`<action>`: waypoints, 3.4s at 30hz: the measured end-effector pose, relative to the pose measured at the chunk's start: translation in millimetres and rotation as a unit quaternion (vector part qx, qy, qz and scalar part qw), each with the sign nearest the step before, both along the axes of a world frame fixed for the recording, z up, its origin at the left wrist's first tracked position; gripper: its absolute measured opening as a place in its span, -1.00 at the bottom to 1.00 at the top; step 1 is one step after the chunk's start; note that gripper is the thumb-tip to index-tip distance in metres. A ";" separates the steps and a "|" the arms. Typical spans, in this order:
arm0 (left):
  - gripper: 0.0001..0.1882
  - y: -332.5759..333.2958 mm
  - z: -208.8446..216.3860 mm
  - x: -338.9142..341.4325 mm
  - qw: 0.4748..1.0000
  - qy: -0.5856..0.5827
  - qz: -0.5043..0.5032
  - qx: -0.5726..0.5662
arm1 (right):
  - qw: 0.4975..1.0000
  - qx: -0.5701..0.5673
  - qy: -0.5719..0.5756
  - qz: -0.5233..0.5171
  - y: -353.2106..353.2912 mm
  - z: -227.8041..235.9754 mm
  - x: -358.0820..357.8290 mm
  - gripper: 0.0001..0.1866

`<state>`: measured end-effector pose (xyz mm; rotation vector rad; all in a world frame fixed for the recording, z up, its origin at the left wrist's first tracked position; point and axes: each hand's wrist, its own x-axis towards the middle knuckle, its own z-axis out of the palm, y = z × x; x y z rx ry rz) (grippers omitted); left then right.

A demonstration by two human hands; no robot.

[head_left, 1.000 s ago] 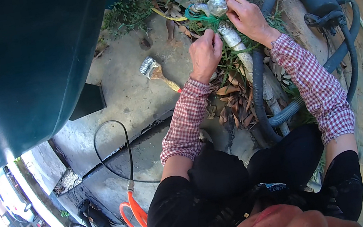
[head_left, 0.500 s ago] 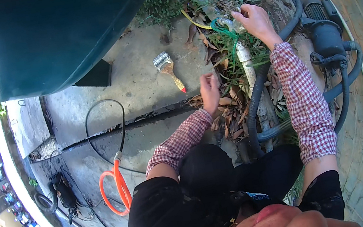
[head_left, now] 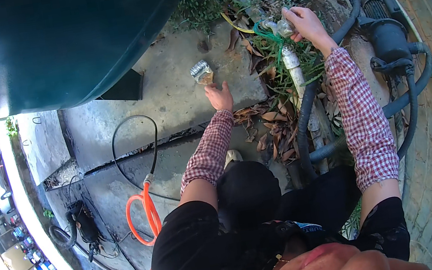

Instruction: The recorder is tying green wire or string around a pipe fitting and then using a brush to apply a substance to the joint.

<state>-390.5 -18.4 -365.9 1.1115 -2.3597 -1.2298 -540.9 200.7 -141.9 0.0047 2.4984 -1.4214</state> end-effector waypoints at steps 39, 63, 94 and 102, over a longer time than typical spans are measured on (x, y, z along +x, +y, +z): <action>-0.68 -42.0 40.3 -25.1 0.971 0.082 0.130 0.185 | 0.922 0.194 0.272 0.198 -13.0 2.2 18.0 -0.75; -0.81 112.1 318.1 60.0 0.711 0.187 0.078 0.674 | 0.915 0.214 0.250 0.235 9.3 -2.4 15.8 -0.71; -0.81 83.3 301.8 176.7 0.847 0.054 0.110 0.518 | 0.984 0.021 -0.150 -0.089 -4.7 70.2 102.3 -0.22; -0.77 116.3 362.2 244.2 0.857 -0.067 0.050 0.508 | 0.941 -0.138 -0.260 -0.166 24.7 160.0 276.3 -0.39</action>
